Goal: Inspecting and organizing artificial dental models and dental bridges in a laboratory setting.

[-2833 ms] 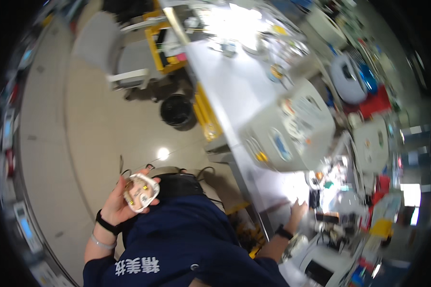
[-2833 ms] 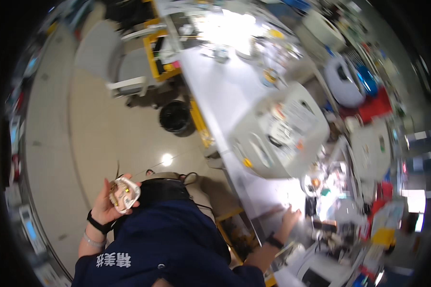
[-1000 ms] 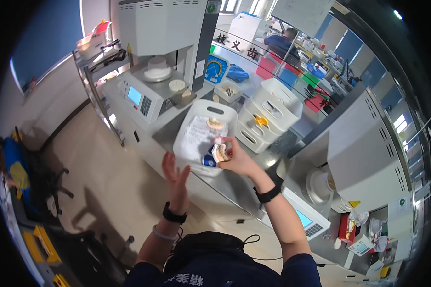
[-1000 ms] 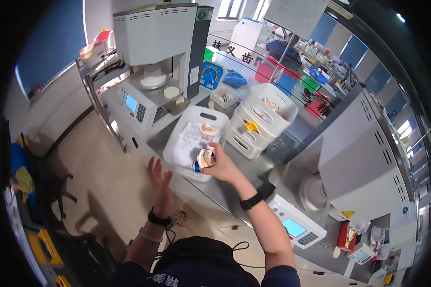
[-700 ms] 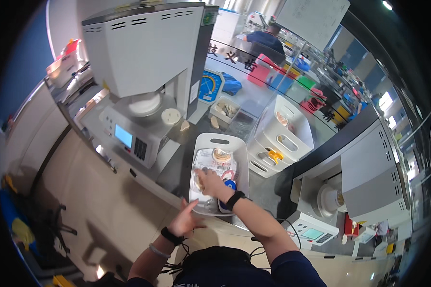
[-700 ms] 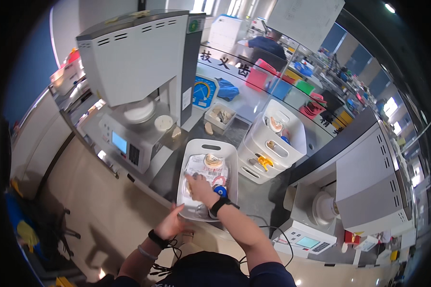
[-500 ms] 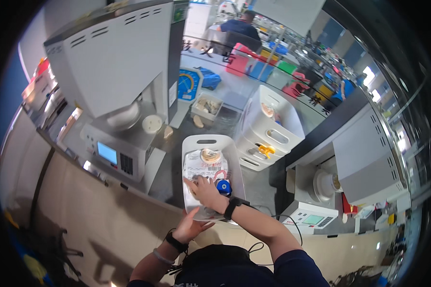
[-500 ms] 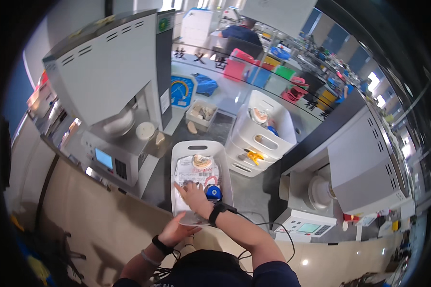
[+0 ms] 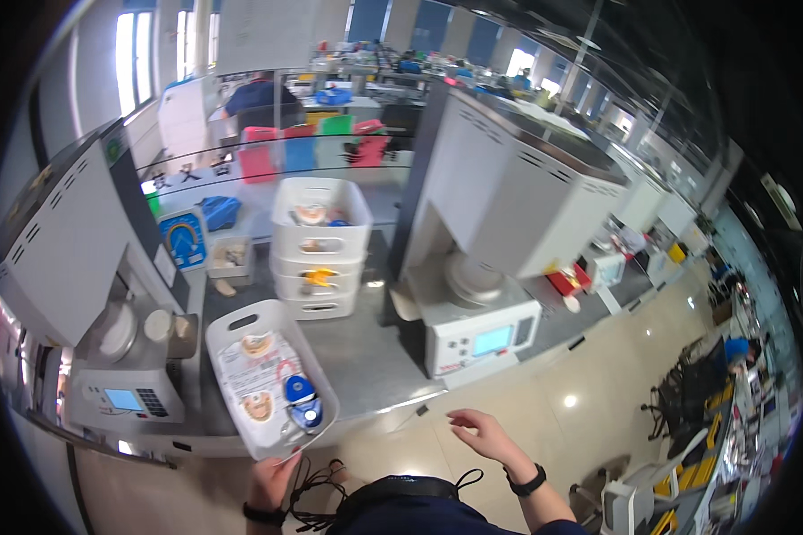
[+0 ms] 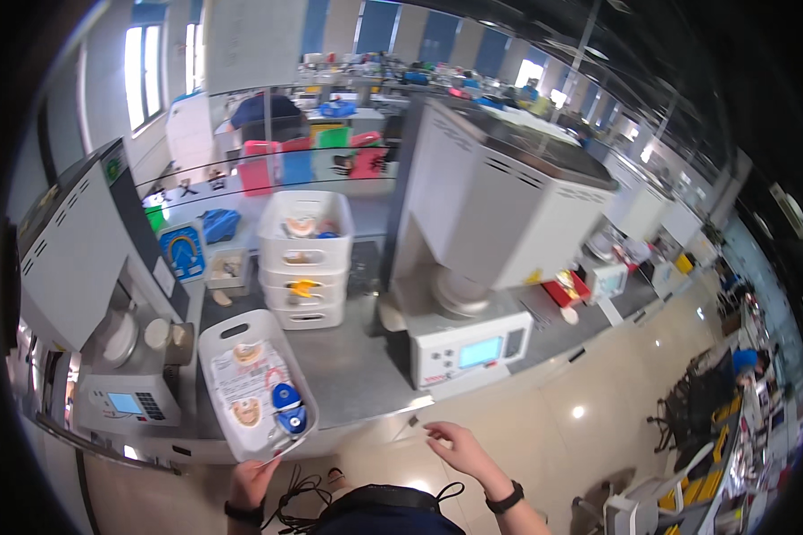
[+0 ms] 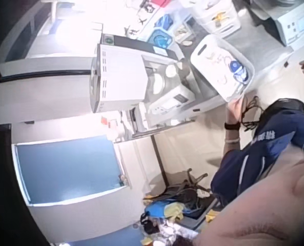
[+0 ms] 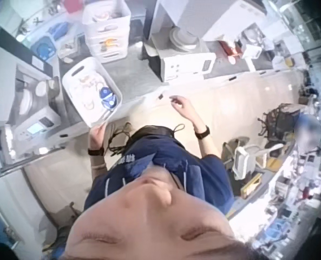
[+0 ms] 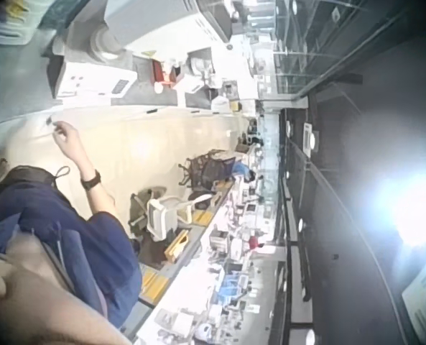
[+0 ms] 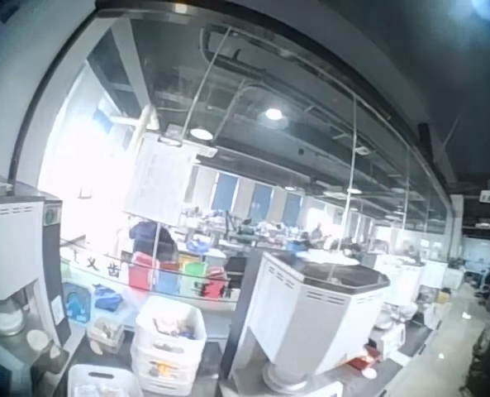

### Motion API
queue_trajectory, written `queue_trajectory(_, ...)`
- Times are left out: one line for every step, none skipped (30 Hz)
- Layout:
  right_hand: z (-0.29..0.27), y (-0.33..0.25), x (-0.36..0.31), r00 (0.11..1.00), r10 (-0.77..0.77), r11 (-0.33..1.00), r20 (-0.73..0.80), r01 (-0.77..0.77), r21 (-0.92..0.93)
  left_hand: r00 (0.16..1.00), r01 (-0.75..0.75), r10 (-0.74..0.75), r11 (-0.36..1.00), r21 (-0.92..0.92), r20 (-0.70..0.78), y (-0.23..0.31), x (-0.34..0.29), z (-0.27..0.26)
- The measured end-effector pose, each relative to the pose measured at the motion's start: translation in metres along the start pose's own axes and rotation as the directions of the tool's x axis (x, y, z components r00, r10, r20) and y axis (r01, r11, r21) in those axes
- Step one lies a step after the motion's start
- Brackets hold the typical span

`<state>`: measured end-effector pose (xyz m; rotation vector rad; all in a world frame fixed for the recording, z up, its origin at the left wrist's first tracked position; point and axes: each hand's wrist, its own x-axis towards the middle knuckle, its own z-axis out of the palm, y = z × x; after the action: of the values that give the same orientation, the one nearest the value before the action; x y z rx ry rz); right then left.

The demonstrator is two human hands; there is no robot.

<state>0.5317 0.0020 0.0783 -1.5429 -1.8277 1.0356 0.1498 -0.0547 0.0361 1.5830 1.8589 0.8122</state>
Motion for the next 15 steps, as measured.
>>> queue_trajectory(-0.010,0.020,-0.031,0.995,0.071,0.997,-0.076,-0.069,0.030,0.998,-0.055,0.055,0.998,-0.023,0.031,0.008,-0.013,-0.003)
queue_trajectory(-0.019,0.041,-0.062,0.979,0.142,0.989,-0.147,-0.134,0.067,0.992,-0.108,0.110,0.993,-0.047,0.058,0.014,-0.024,-0.002)
queue_trajectory(-0.025,0.062,-0.094,0.976,0.147,0.988,-0.161,-0.136,0.077,0.990,-0.121,0.124,0.992,-0.039,0.067,0.014,-0.033,0.005)
queue_trajectory(-0.029,0.085,-0.127,0.940,0.230,0.967,-0.252,-0.191,0.171,0.988,0.063,-0.025,0.966,-0.252,0.152,0.009,-0.043,0.015)
queue_trajectory(-0.034,0.107,-0.161,0.884,0.322,0.933,-0.340,-0.235,0.272,0.951,0.254,-0.144,0.868,-0.427,0.273,0.003,-0.052,0.028)
queue_trajectory(-0.039,0.127,-0.194,0.865,0.341,0.924,-0.368,-0.238,0.298,0.948,0.235,-0.117,0.883,-0.406,0.295,-0.021,-0.062,0.047)
queue_trajectory(-0.038,0.147,-0.225,0.832,0.411,0.889,-0.372,-0.277,0.364,0.925,0.347,-0.029,0.473,-0.810,0.379,-0.055,-0.075,0.065)
queue_trajectory(-0.036,0.166,-0.253,0.781,0.490,0.844,-0.388,-0.312,0.437,0.894,0.446,0.103,-0.095,-0.890,0.436,-0.066,-0.069,0.079)
queue_trajectory(-0.030,0.186,-0.280,0.741,0.486,0.859,-0.463,-0.310,0.406,0.852,0.511,0.159,-0.040,-0.859,0.499,-0.046,-0.059,0.085)
queue_trajectory(-0.024,0.197,-0.302,0.662,0.540,0.829,-0.519,-0.315,0.461,0.759,0.520,0.053,0.550,-0.654,0.649,-0.011,-0.059,0.083)
queue_trajectory(-0.027,0.196,-0.319,0.653,0.584,0.810,-0.483,-0.428,0.400,0.714,0.305,-0.083,0.931,-0.202,0.696,0.028,-0.068,0.076)
queue_trajectory(-0.034,0.193,-0.338,0.638,0.633,0.774,-0.440,-0.536,0.337,0.737,-0.056,-0.168,0.950,0.307,0.654,0.067,-0.081,0.073)
queue_trajectory(-0.041,0.188,-0.352,0.617,0.659,0.752,-0.430,-0.552,0.359,0.788,-0.066,0.001,0.994,0.083,0.616,0.103,-0.098,0.079)
queue_trajectory(-0.045,0.183,-0.365,0.591,0.686,0.728,-0.426,-0.567,0.385,0.815,-0.075,0.152,0.985,-0.158,0.560,0.132,-0.112,0.089)
queue_trajectory(-0.045,0.188,-0.378,0.555,0.674,0.738,-0.488,-0.532,0.414,0.789,0.286,0.009,0.880,-0.380,0.615,0.146,-0.113,0.104)
